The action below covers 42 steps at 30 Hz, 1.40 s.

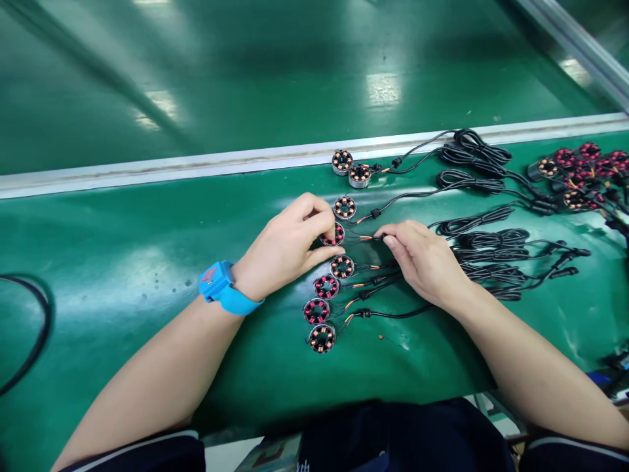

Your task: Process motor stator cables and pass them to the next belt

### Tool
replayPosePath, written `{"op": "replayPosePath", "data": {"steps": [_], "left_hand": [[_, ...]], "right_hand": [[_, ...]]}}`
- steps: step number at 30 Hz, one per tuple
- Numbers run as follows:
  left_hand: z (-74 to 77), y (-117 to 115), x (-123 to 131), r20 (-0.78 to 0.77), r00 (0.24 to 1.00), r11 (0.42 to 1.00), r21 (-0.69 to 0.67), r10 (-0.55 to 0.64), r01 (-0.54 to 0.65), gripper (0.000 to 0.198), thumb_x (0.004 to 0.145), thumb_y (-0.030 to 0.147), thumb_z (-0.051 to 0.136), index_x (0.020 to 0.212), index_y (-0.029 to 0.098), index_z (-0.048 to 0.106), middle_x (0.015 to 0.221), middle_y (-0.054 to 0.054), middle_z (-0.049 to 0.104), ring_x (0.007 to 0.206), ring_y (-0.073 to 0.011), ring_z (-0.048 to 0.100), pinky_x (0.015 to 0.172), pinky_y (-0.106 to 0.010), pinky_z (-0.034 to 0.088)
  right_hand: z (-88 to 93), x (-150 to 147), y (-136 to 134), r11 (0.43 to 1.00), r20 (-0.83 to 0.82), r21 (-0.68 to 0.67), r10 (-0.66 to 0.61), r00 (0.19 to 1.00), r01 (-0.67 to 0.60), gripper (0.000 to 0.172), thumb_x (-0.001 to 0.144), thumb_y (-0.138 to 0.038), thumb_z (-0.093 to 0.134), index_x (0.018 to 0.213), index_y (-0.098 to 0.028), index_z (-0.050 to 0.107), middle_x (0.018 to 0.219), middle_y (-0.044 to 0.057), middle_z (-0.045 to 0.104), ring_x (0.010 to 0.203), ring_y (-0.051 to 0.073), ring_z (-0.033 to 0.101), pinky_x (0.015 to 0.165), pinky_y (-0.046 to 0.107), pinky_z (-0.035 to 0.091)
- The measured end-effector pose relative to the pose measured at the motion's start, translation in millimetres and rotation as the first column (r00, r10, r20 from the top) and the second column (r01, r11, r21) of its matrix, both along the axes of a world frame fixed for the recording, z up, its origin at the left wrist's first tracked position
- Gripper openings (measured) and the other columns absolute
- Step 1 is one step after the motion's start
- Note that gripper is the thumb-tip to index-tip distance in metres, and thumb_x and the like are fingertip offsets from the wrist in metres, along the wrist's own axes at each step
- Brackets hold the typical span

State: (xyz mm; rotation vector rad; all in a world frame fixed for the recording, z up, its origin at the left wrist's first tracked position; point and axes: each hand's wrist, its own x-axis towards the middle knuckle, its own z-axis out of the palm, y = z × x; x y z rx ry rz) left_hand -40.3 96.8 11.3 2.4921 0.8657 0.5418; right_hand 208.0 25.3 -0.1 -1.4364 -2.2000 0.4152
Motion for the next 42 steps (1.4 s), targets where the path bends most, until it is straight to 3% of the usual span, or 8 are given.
{"op": "replayPosePath", "data": {"steps": [5, 10, 14, 18, 23, 28, 36, 42], "left_hand": [[6.0, 2.3, -2.9, -0.081, 0.992, 0.989, -0.119, -0.093, 0.083, 0.024, 0.099, 0.038, 0.056, 0.087, 0.017, 0.063, 0.109, -0.008, 0.053, 0.100, -0.0213, 0.055, 0.091, -0.037, 0.048], [1.0, 8.6, 1.3, 0.050, 0.999, 1.000, 0.012, 0.006, -0.007, 0.016, 0.097, 0.031, 0.057, 0.094, 0.016, 0.064, 0.108, -0.009, 0.054, 0.104, -0.0213, 0.056, 0.094, -0.038, 0.049], [-8.0, 22.9, 5.7, 0.037, 0.999, 0.998, 0.058, 0.037, -0.039, 0.018, 0.095, 0.026, 0.058, 0.111, 0.019, 0.061, 0.129, -0.012, 0.052, 0.121, -0.0246, 0.053, 0.103, -0.043, 0.048], [-12.3, 32.5, 8.1, -0.002, 0.999, 0.999, -0.012, -0.038, 0.038, 0.012, 0.093, 0.025, 0.062, 0.103, 0.019, 0.059, 0.133, -0.010, 0.057, 0.126, -0.0251, 0.054, 0.103, -0.041, 0.048], [-13.9, 31.2, 8.0, 0.048, 0.999, 0.998, -0.063, -0.008, 0.011, 0.010, 0.090, 0.022, 0.062, 0.090, 0.019, 0.053, 0.112, -0.005, 0.067, 0.110, -0.0220, 0.064, 0.089, -0.034, 0.050], [-6.0, 23.3, 6.1, -0.086, 0.995, 0.985, 0.166, 0.057, -0.042, 0.011, 0.089, 0.017, 0.059, 0.099, 0.019, 0.054, 0.106, -0.007, 0.067, 0.100, -0.0248, 0.063, 0.085, -0.037, 0.048], [16.2, 9.7, 6.9, -0.156, 0.987, 0.962, 0.273, 0.030, 0.014, 0.009, 0.096, 0.015, 0.047, 0.098, 0.020, 0.055, 0.110, -0.008, 0.063, 0.102, -0.0236, 0.061, 0.084, -0.038, 0.050], [21.2, 5.1, 5.2, -0.184, 0.982, 0.956, 0.292, 0.032, 0.023, 0.009, 0.098, 0.016, 0.045, 0.100, 0.020, 0.052, 0.111, -0.009, 0.061, 0.100, -0.0216, 0.061, 0.078, -0.034, 0.051]], "right_hand": [[-4.5, -0.5, -0.6, 0.999, 0.031, -0.044, 0.024, 0.999, -0.022, 0.026, 0.105, -0.027, 0.039, 0.109, -0.017, 0.063, 0.095, 0.008, 0.068, 0.088, 0.021, 0.060, 0.082, 0.036, 0.048], [-6.2, -1.1, -1.8, 0.997, 0.012, -0.070, 0.038, 0.999, -0.037, 0.027, 0.104, -0.025, 0.040, 0.108, -0.015, 0.065, 0.098, 0.010, 0.061, 0.090, 0.020, 0.058, 0.082, 0.037, 0.051], [-3.8, -1.7, -3.6, 0.999, -0.041, -0.043, -0.010, 0.999, 0.008, 0.023, 0.101, -0.027, 0.047, 0.110, -0.017, 0.065, 0.136, 0.017, 0.046, 0.093, 0.020, 0.059, 0.087, 0.043, 0.054], [1.7, -3.5, 0.6, 0.995, -0.070, -0.076, -0.072, 0.995, 0.067, 0.040, 0.100, -0.028, 0.048, 0.140, -0.022, 0.049, 0.161, 0.017, 0.021, 0.097, 0.022, 0.064, 0.090, 0.047, 0.056], [-2.3, -5.1, 11.3, 0.997, 0.018, 0.008, -0.079, 0.997, 0.079, 0.046, 0.102, -0.019, 0.038, 0.147, -0.021, 0.044, 0.139, 0.013, 0.055, 0.122, 0.024, 0.056, 0.105, 0.045, 0.050], [-9.2, -5.9, 11.2, 0.991, 0.199, 0.067, -0.124, 0.972, 0.113, 0.034, 0.101, -0.023, 0.046, 0.130, -0.016, 0.062, 0.101, 0.012, 0.061, 0.091, 0.022, 0.060, 0.079, 0.036, 0.056], [-5.4, -5.1, 13.7, 0.981, 0.307, 0.156, -0.161, 0.938, 0.117, 0.051, 0.098, -0.023, 0.049, 0.149, -0.019, 0.042, 0.131, 0.016, 0.057, 0.101, 0.029, 0.054, 0.087, 0.047, 0.047], [-10.9, -0.3, 15.0, 0.975, 0.361, 0.190, -0.174, 0.916, 0.111, 0.028, 0.101, -0.022, 0.047, 0.124, -0.022, 0.063, 0.127, 0.009, 0.063, 0.096, 0.026, 0.053, 0.078, 0.042, 0.042]]}}
